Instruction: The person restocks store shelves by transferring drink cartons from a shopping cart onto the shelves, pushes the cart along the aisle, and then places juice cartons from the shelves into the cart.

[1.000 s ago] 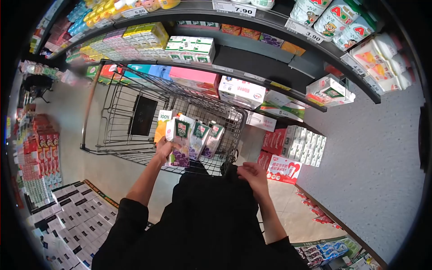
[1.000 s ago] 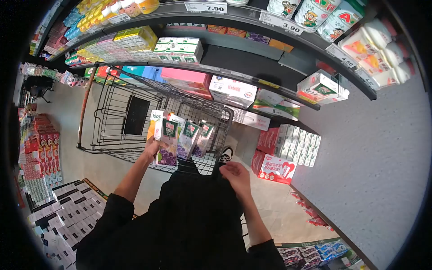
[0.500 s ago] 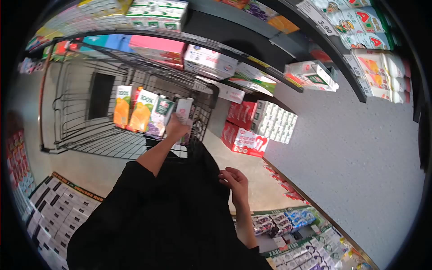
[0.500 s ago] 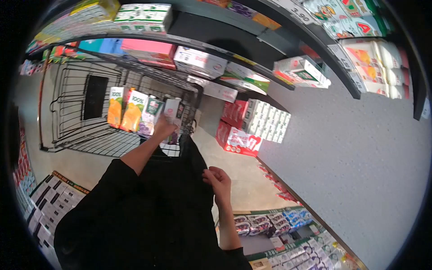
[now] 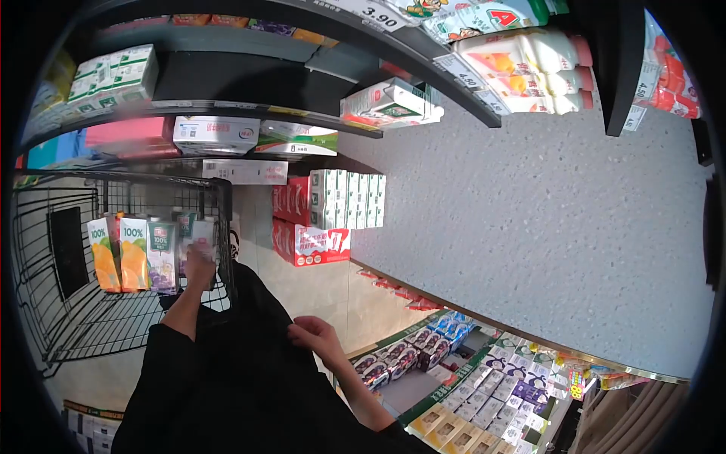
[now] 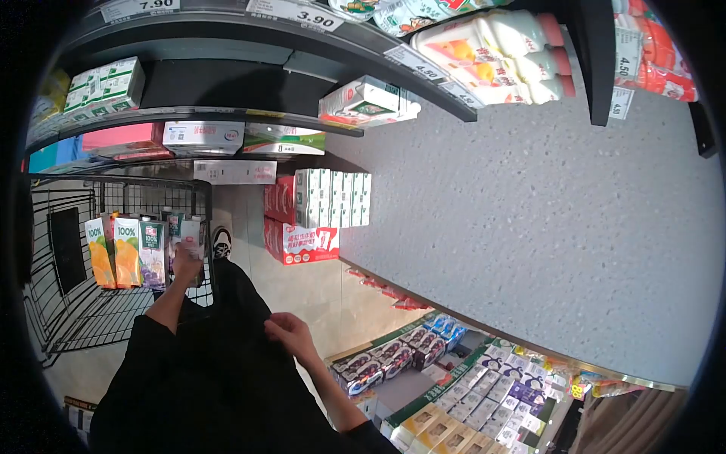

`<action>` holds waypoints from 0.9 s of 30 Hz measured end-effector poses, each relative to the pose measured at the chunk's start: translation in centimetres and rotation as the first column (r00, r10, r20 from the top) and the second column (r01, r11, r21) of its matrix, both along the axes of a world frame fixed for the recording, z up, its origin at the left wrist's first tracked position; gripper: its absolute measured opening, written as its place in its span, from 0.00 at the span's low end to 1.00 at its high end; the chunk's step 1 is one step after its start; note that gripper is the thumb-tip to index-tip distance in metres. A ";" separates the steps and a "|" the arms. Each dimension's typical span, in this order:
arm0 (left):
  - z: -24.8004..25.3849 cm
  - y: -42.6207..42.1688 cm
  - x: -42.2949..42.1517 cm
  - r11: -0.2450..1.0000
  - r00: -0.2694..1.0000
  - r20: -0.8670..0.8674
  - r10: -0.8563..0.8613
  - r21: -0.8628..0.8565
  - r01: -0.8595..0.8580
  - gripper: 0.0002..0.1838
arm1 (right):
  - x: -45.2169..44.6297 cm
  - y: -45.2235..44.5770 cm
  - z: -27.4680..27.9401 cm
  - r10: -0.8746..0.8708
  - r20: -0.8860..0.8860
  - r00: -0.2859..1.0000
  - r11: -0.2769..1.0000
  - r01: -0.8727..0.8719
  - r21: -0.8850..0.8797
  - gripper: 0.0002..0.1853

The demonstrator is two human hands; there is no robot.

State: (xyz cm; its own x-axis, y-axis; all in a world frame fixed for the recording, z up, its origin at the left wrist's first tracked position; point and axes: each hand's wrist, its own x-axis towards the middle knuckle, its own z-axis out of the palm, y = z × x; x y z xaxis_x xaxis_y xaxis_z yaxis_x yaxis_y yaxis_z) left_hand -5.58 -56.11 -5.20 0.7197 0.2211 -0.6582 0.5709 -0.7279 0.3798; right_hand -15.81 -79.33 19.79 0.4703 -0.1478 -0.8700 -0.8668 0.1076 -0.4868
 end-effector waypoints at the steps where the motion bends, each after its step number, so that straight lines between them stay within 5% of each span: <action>1: 0.1 0.3 0.1 0.999 0.998 -0.024 -0.053 0.000 0.053 0.29 | 0.7 -0.7 -0.3 0.030 0.013 0.999 0.999 -0.030 -0.015 0.17; 3: -2.1 1.5 0.0 0.997 0.995 -0.053 -0.081 -0.020 0.080 0.26 | 2.6 -3.0 -2.3 0.205 0.156 0.966 0.967 -0.175 -0.185 0.16; 5: -2.8 3.3 0.7 0.983 0.985 -0.037 -0.170 -0.069 0.167 0.20 | 6.0 -6.2 -4.0 0.457 0.466 0.758 0.842 -0.198 -0.503 0.14; 7: -0.9 5.3 0.3 0.965 0.995 0.072 -0.068 -0.250 0.084 0.19 | 11.8 -8.9 -3.7 0.485 0.469 0.739 0.768 -0.103 -0.632 0.11; 8: -0.3 6.6 -0.1 0.926 1.000 0.005 -0.005 -0.377 0.007 0.18 | 15.2 -10.5 -3.3 0.375 0.485 0.790 0.840 -0.068 -0.539 0.12; 9: 0.3 8.0 -0.3 0.867 0.997 -0.067 0.046 -0.493 -0.073 0.18 | 18.7 -10.5 -0.6 0.543 0.492 0.681 0.679 -0.011 -0.734 0.14; 10: 2.8 9.4 0.0 0.865 0.997 -0.018 -0.069 -0.499 0.051 0.18 | 22.0 -12.5 -1.3 0.654 0.470 0.592 0.549 0.055 -0.834 0.17; 11: 6.6 9.5 -0.5 0.961 0.999 0.046 0.006 -0.277 0.007 0.15 | 25.2 -12.8 0.2 0.712 0.474 0.518 0.484 0.127 -0.866 0.19; 12: 8.7 10.5 -1.4 0.924 0.991 0.051 0.121 -0.371 -0.094 0.13 | 28.0 -12.8 2.2 0.801 0.434 0.413 0.398 0.175 -0.901 0.21; 13: -0.1 15.1 -4.7 0.949 0.947 0.287 -0.142 -0.233 0.213 0.12 | 30.8 -13.1 3.6 0.873 0.376 0.311 0.312 0.237 -0.920 0.23; 14: 2.9 15.5 -5.4 0.982 0.981 0.192 -0.030 -0.179 0.065 0.12 | 33.6 -14.0 3.5 0.928 0.300 0.219 0.225 0.313 -0.923 0.27; 17: 10.9 15.3 -8.0 0.889 0.915 0.147 0.375 -0.337 -0.311 0.07 | 39.0 -14.8 5.4 0.936 -0.041 0.351 -0.062 0.049 -0.997 0.33; 18: 14.0 14.5 -8.3 0.910 0.921 0.181 0.344 -0.306 -0.280 0.08 | 41.0 -15.4 5.4 0.901 -0.157 0.405 -0.112 -0.132 -0.985 0.35; 19: 14.5 14.1 -8.8 0.899 0.889 0.294 0.351 -0.371 -0.232 0.08 | 42.2 -15.8 5.3 0.858 -0.281 0.431 -0.151 -0.311 -0.938 0.36; 20: 14.9 13.8 -9.4 0.886 0.840 0.403 0.362 -0.429 -0.176 0.08 | 42.7 -16.6 4.6 0.877 -0.282 0.388 -0.161 -0.314 -0.936 0.36; 23: 18.1 10.9 -9.5 0.672 0.748 0.194 0.635 -0.616 -0.411 0.06 | 43.4 -16.5 4.4 0.894 -0.298 0.336 -0.202 -0.290 -0.935 0.30; 25: 17.6 9.9 -10.5 0.665 0.730 0.223 0.646 -0.633 -0.395 0.06 | 43.1 -15.4 4.8 0.900 -0.301 0.315 -0.224 -0.257 -0.940 0.25; 27: 17.7 9.3 -11.1 0.742 0.771 0.289 0.568 -0.584 -0.328 0.07 | 42.7 -14.6 6.4 0.882 -0.406 0.240 -0.288 -0.408 -0.866 0.18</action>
State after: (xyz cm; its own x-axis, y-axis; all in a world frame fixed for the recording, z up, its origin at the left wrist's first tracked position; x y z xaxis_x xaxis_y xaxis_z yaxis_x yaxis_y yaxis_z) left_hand -16.68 -46.83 12.52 0.8418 0.3385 -0.4204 0.4712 -0.0811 0.8783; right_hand 26.89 -93.91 26.23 0.9396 0.1324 -0.3158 0.1771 -0.9772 0.1173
